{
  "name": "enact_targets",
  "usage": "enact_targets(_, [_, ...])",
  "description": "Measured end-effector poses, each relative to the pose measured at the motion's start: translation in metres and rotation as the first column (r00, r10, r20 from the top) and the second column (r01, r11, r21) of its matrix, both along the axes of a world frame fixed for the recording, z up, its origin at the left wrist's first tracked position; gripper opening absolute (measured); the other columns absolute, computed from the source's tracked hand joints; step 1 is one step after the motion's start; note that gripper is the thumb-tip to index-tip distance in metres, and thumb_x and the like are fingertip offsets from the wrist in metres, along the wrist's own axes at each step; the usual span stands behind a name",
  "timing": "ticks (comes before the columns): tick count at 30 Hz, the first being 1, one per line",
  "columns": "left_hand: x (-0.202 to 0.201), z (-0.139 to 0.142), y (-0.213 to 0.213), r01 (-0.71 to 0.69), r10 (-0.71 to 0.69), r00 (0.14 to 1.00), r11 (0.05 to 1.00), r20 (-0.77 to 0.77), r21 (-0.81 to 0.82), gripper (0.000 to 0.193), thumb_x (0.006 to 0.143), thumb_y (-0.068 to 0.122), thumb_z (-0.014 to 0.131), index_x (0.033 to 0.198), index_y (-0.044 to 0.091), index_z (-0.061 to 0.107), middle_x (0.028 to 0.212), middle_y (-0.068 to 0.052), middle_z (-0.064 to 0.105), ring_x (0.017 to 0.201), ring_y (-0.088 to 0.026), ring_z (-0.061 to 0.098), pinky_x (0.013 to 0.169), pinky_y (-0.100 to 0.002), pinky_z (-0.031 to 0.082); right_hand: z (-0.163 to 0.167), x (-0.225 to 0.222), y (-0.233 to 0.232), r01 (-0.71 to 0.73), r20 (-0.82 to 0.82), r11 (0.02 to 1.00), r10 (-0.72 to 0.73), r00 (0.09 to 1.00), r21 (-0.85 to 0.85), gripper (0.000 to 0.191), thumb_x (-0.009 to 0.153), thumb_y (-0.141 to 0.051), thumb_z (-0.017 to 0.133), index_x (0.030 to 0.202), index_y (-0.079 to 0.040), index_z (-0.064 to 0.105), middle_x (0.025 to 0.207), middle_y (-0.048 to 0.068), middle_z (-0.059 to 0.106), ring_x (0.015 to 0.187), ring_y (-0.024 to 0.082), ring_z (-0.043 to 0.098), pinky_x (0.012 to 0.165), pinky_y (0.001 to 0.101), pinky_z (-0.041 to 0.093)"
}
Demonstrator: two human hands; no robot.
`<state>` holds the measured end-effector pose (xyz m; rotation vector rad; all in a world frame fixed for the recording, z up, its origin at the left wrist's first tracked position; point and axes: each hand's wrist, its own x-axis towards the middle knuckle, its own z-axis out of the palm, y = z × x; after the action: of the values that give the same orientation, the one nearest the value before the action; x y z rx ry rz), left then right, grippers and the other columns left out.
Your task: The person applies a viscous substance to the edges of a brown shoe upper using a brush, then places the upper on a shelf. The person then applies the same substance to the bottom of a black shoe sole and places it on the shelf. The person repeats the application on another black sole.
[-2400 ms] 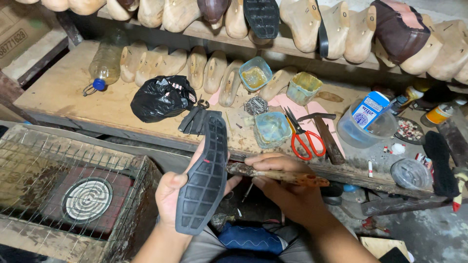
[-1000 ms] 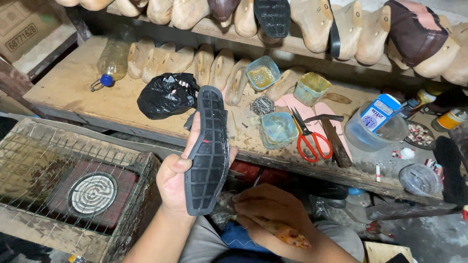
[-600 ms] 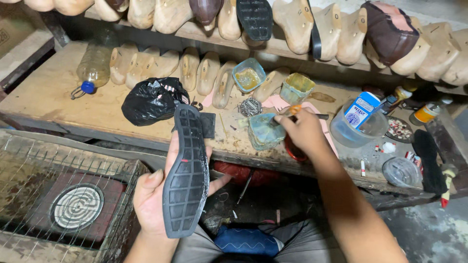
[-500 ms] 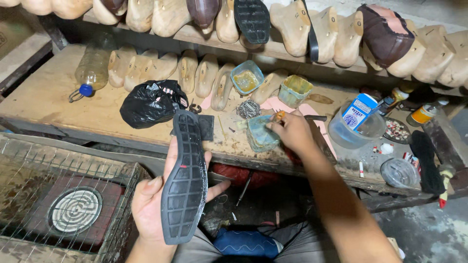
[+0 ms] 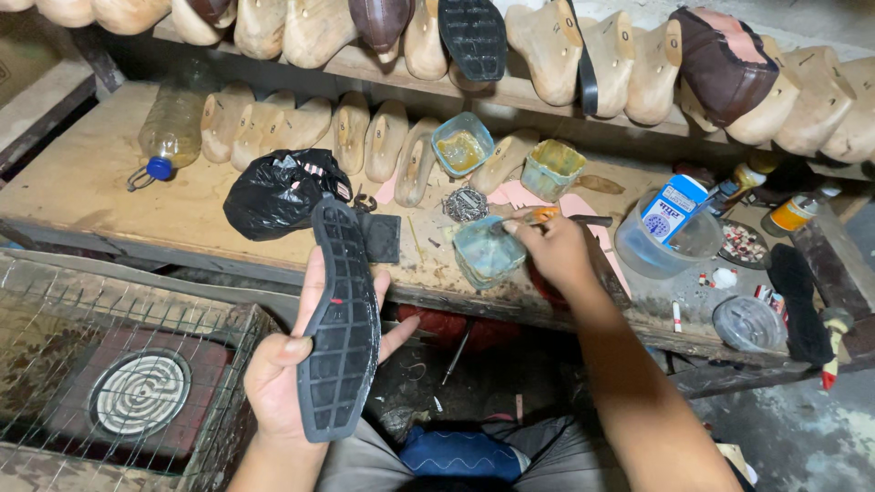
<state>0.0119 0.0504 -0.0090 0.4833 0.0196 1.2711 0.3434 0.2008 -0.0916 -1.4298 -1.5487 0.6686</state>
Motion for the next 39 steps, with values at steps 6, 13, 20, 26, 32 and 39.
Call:
enact_targets(6, [0.004,0.005,0.014,-0.013,0.013,1.000,1.000,0.023,0.014,0.108,0.077,0.020,0.062,0.171,0.023,0.008,0.167,-0.007,0.032,0.151,-0.030,0.034,0.122,-0.072,0.017,0.017,0.002,-0.042,-0.034,0.045,0.997,0.031,0.998,0.074,0.025,0.090,-0.016,0.077,0.110,-0.001,0.076,0.102,0.008,0.077,0.092,0.017,0.069,0.085,0.0275,0.052])
enact_targets(13, [0.012,0.010,0.027,0.023,-0.023,1.000,0.999,0.014,0.032,0.104,0.078,0.018,0.060,0.170,0.025,0.012,0.167,-0.005,0.032,0.153,-0.028,0.031,0.123,-0.068,0.019,0.049,-0.026,-0.097,-0.281,-0.511,0.940,0.148,0.846,-0.194,0.020,0.095,-0.009,0.068,0.112,0.001,0.070,0.098,0.018,0.076,0.087,0.024,0.072,0.080,0.0358,0.058])
enact_targets(20, [0.026,0.019,0.025,0.082,-0.082,0.997,0.996,-0.003,0.035,0.105,0.076,0.020,0.059,0.169,0.025,0.011,0.167,-0.007,0.029,0.155,-0.027,0.027,0.124,-0.065,0.019,0.076,-0.071,-0.165,-0.532,-0.408,0.823,0.562,0.719,0.197,0.022,0.091,0.004,0.070,0.111,-0.004,0.063,0.122,0.018,0.072,0.116,0.023,0.069,0.102,0.0377,0.056])
enact_targets(26, [0.028,0.022,0.023,0.063,-0.062,0.998,0.997,-0.017,0.055,0.107,0.075,0.020,0.058,0.169,0.024,0.009,0.168,-0.006,0.027,0.155,-0.025,0.026,0.124,-0.066,0.019,0.093,-0.083,-0.178,-0.628,-0.511,0.765,0.601,0.615,0.143,0.019,0.094,0.007,0.068,0.111,-0.001,0.065,0.126,0.022,0.070,0.116,0.026,0.066,0.101,0.0392,0.054])
enact_targets(32, [0.032,0.022,0.025,0.057,-0.057,0.998,0.996,0.002,0.064,0.107,0.075,0.019,0.058,0.170,0.025,0.009,0.168,-0.004,0.029,0.153,-0.025,0.031,0.125,-0.067,0.019,0.096,-0.091,-0.174,-0.498,-0.162,0.831,0.542,0.825,0.247,0.021,0.090,0.004,0.074,0.108,-0.003,0.068,0.117,0.016,0.076,0.107,0.021,0.073,0.093,0.0354,0.059])
enact_targets(39, [0.031,0.021,0.035,-0.004,0.000,0.999,0.996,0.046,0.093,0.103,0.079,0.020,0.059,0.171,0.028,0.011,0.167,-0.001,0.031,0.151,-0.023,0.034,0.127,-0.068,0.017,0.094,-0.098,-0.194,-0.560,-0.396,0.816,0.565,0.724,0.140,0.021,0.089,0.004,0.074,0.109,-0.001,0.070,0.115,0.016,0.075,0.104,0.020,0.074,0.089,0.0317,0.062])
